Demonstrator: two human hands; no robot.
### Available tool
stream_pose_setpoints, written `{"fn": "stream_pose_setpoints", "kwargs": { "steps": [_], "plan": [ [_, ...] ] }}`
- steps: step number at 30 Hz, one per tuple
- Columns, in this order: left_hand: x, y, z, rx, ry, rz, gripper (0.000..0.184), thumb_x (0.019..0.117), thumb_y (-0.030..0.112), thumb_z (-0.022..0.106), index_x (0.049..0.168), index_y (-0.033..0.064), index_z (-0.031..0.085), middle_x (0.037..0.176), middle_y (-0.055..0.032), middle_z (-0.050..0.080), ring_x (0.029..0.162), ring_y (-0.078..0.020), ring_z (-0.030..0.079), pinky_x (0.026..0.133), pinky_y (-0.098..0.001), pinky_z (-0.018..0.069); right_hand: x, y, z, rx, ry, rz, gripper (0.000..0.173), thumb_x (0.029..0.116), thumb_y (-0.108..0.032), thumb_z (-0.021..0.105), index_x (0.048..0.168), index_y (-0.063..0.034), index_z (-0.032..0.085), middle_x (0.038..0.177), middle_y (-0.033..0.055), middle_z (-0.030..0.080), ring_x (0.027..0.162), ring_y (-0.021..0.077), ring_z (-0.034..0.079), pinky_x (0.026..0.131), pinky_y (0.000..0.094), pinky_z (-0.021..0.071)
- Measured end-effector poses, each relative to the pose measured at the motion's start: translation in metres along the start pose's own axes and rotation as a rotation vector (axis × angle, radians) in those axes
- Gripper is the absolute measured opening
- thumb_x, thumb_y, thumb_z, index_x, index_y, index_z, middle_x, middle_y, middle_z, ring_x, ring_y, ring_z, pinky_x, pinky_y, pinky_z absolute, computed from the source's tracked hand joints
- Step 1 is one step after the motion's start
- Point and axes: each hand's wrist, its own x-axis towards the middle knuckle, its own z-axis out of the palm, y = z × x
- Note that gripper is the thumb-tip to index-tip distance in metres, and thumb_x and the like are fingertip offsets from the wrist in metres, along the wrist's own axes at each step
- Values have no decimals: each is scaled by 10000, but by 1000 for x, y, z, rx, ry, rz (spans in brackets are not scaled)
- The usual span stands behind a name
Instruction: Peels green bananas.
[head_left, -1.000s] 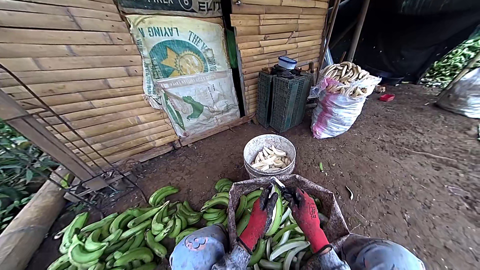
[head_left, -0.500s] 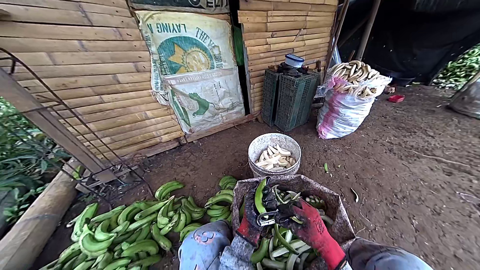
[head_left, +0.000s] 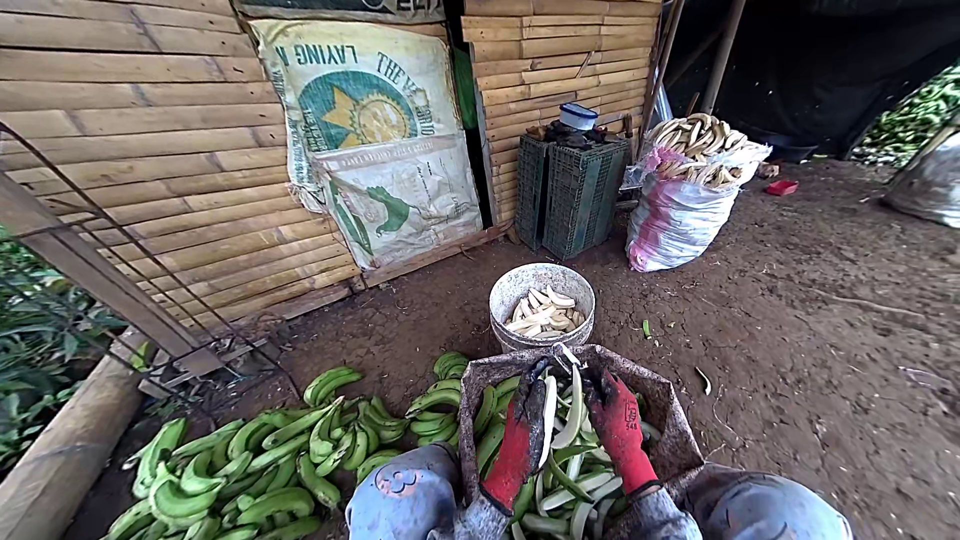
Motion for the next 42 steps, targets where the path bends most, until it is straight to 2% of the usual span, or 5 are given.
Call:
{"fn": "stream_pose_setpoints", "kwargs": {
  "steps": [8,15,21,32,42],
  "plan": [
    [128,53,-1,328,173,125,821,1031,250,611,1641,165,69,1473,-191,496,1144,-274,622,961,-456,522,-5,6,-7,129,180,-182,345,929,-218,660,1189,-2,726,1046,178,740,961,307,718,889,498,565],
    [61,-24,-6,1269,-749,-538,496,1005,221,595,1456,30,516,1499,-227,495,1430,-390,426,1161,-608,330,-9,11,-13,176,172,-195,338,941,-229,657,1192,-14,729,1059,144,746,976,244,720,912,425,571],
    [41,-30,-22,1494,-556,-675,599,907,229,710,1410,-41,530,1481,-313,455,1392,-485,422,1100,-638,391,-15,16,-13,141,128,-190,328,937,-256,668,1180,-49,741,1049,122,745,976,235,716,906,426,574],
    [51,-8,-65,1067,-440,-620,542,1045,265,549,1485,-29,434,1501,-255,475,1430,-371,432,1180,-548,328,-20,6,-5,146,-60,-142,332,959,-287,652,1215,-92,736,1073,102,744,989,224,709,926,443,559],
    [54,58,-41,-354,-99,-370,424,1122,287,298,1286,46,606,852,-40,650,636,-98,603,559,-229,527,-37,-15,-12,366,-107,-443,284,939,-308,709,1150,-128,769,1049,23,752,940,73,706,852,253,590]
  ]
}}
